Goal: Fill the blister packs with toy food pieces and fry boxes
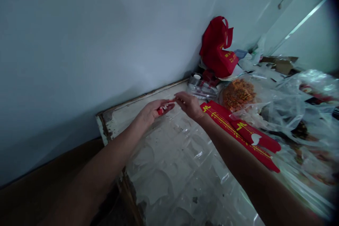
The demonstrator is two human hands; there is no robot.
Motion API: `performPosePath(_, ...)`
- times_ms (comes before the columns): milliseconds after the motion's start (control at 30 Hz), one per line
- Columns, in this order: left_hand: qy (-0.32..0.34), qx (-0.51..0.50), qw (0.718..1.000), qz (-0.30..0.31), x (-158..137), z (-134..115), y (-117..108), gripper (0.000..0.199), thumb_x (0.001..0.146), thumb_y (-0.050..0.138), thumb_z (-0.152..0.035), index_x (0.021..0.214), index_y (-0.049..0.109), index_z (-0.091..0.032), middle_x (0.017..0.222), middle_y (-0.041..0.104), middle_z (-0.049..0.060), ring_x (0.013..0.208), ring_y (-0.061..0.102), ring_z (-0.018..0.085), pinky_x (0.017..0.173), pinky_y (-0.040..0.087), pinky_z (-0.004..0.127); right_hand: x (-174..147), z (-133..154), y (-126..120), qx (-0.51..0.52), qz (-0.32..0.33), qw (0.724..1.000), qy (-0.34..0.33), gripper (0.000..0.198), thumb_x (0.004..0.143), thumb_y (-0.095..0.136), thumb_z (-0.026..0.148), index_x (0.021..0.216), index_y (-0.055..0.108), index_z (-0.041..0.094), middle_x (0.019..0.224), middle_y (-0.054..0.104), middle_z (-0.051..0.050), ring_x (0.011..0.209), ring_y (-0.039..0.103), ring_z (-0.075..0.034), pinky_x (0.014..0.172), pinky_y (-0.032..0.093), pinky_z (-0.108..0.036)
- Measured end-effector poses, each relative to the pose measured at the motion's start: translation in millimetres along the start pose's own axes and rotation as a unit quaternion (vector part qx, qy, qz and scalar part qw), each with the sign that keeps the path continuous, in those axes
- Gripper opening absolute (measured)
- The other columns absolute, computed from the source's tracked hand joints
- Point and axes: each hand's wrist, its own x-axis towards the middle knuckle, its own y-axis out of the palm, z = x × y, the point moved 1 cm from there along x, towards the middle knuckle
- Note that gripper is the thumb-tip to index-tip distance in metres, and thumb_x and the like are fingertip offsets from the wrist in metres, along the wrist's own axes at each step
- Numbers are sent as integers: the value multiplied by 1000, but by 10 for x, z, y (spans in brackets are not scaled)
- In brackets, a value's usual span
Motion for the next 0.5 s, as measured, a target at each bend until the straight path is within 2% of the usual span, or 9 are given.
performPosePath(67, -1, 2, 999, -39, 8, -139, -102, 13, 84, 63, -5, 95, 68, -10, 83, 75, 16, 70, 73, 21, 59, 59, 25, 209, -198, 69, -38, -43, 994, 98, 26, 102, 52, 36, 108, 71, 19, 99, 73, -8, 88, 66, -19, 80, 46, -26)
performPosePath(133, 6, 4, 998, -55, -11, -266, -233, 17, 82, 63, -6, 98, 67, -8, 88, 75, 19, 70, 74, 21, 59, 60, 26, 403, -368, 183, -103, -22, 983, 149, 26, 102, 52, 35, 107, 71, 19, 95, 75, -7, 86, 66, -19, 78, 45, -26)
performPosePath(233, 9, 0, 1000, -24, -91, -365, -412, 25, 80, 56, -5, 104, 66, -7, 95, 75, 21, 67, 74, 22, 55, 60, 27, 550, -483, 400, -204, 85, 967, 127, 24, 100, 52, 28, 105, 73, 19, 105, 75, -10, 95, 65, -23, 80, 43, -29)
performPosePath(300, 3, 2, 1000, -11, -165, -371, -488, 30, 81, 52, -3, 107, 65, -8, 98, 76, 21, 68, 74, 23, 51, 59, 27, 535, -482, 532, -230, 132, 958, 108, 22, 98, 53, 23, 103, 74, 18, 109, 74, -12, 100, 64, -25, 81, 42, -32)
performPosePath(400, -10, 43, 999, 0, -274, -339, -529, 29, 83, 52, -1, 106, 67, -7, 98, 76, 20, 68, 73, 20, 51, 57, 24, 447, -436, 648, -232, 153, 955, 104, 23, 95, 54, 15, 100, 76, 17, 107, 74, -16, 107, 61, -29, 84, 42, -35)
performPosePath(500, 16, 85, 996, 13, -360, -298, -528, 17, 84, 60, -3, 97, 70, -7, 96, 76, 19, 71, 73, 18, 59, 58, 23, 411, -347, 629, -244, 150, 951, 117, 23, 94, 55, 15, 99, 77, 17, 110, 74, -17, 114, 58, -31, 90, 42, -38)
